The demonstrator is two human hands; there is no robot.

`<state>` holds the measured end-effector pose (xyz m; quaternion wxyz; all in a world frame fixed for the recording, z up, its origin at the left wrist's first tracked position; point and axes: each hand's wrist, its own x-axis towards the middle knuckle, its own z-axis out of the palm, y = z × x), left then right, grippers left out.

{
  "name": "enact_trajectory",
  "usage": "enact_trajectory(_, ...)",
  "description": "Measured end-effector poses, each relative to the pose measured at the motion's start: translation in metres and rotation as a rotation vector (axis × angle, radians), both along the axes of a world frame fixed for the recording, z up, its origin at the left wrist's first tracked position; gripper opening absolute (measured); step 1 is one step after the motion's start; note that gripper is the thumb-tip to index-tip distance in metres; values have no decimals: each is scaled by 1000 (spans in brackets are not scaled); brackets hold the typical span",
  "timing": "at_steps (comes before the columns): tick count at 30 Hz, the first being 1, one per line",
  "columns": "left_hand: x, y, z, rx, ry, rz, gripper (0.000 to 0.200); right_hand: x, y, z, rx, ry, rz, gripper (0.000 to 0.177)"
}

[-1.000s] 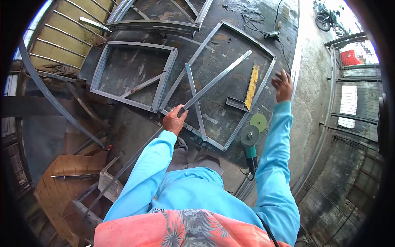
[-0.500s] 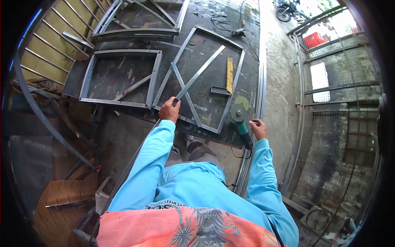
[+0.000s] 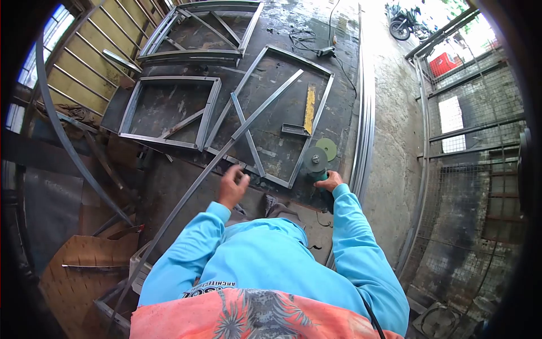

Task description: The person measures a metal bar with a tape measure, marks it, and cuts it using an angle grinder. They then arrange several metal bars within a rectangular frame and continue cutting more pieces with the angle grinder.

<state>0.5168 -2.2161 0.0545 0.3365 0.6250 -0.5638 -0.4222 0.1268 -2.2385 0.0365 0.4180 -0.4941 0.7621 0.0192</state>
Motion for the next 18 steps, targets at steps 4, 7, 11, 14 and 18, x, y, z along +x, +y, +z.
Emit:
enact_trajectory(4,-70,31,20,141,-58,-268,44,8,2,-15,-134,-299,-33,61)
enact_trajectory(7,-113,33,28,319,-9,-425,60,41,-8,18,-313,-550,-32,60)
enact_trajectory(11,-156,27,46,416,374,-365,78,102,-27,92,-482,-601,-95,60)
enact_trajectory(14,-159,17,54,374,690,-197,73,120,-33,130,-561,-651,-101,63)
enact_trajectory(18,-149,17,69,438,822,-383,64,108,-44,142,-217,-1440,-247,62)
